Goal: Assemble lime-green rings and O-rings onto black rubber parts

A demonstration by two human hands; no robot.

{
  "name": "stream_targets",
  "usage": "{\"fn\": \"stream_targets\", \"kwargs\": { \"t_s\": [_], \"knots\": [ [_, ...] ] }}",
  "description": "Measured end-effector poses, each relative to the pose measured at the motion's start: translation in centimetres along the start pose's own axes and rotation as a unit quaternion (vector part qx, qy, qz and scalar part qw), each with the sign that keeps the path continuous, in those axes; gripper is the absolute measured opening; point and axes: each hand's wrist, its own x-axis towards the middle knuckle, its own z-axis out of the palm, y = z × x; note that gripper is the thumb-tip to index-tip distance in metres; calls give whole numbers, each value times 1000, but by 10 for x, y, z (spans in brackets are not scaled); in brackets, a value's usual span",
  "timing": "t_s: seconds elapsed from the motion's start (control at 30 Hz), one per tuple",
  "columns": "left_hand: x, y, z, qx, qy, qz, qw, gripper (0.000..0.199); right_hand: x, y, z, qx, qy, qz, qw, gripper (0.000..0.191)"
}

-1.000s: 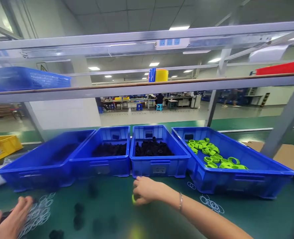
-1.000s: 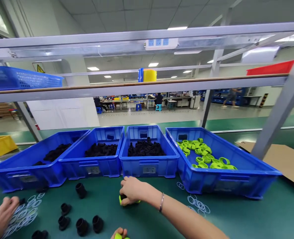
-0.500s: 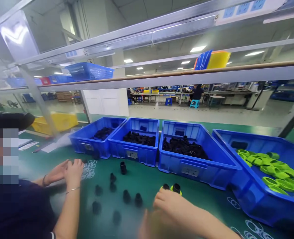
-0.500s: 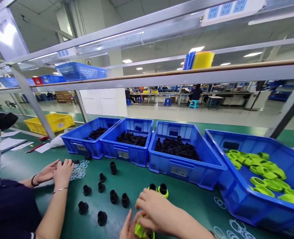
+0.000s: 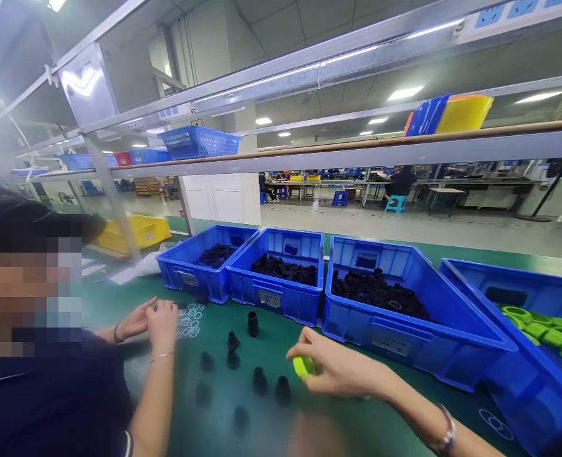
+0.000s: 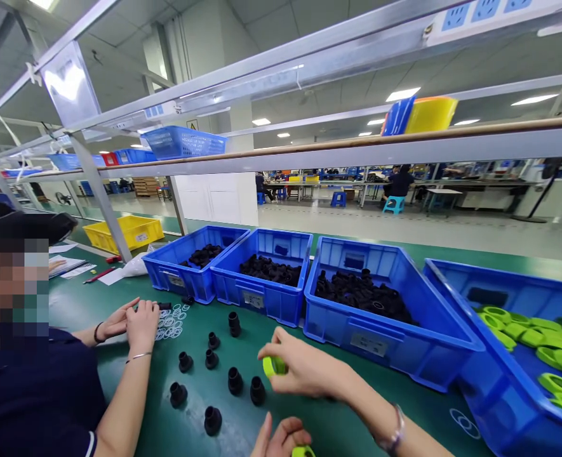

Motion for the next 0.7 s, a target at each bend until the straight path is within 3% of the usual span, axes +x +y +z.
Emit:
{"fn": "stream_targets", "kwargs": {
  "t_s": [0.1, 0.2, 0.27, 0.37, 0.43, 0.57, 0.63, 0.7],
  "knots": [
    [-5, 2, 0, 71, 10, 43, 997, 11, 49, 10, 0, -26, 71, -14, 997, 22],
    [2, 2, -7, 106, -5, 34, 994, 15, 103, 19, 15, -61, 121, -2, 991, 12],
    [12, 1, -12, 133, -35, -12, 990, 19, 134, 24, 28, -87, 128, 4, 988, 14],
    [26, 1, -16, 144, -104, -114, 978, 20, 165, 28, 47, -128, 83, 7, 988, 18],
    [26, 3, -13, 91, -99, -142, 981, 20, 175, 31, 58, -157, 33, 14, 987, 20],
    [8, 15, -4, -31, -11, -172, 985, 22, 178, 34, 68, -200, -28, 33, 979, 25],
    [1, 23, -1, -31, -9, -174, 984, 31, 173, 33, 66, -209, -42, 30, 977, 27],
    [-2, 31, 1, 17, -22, -131, 991, 35, 162, 31, 59, -214, -58, 23, 975, 25]
  ]
}}
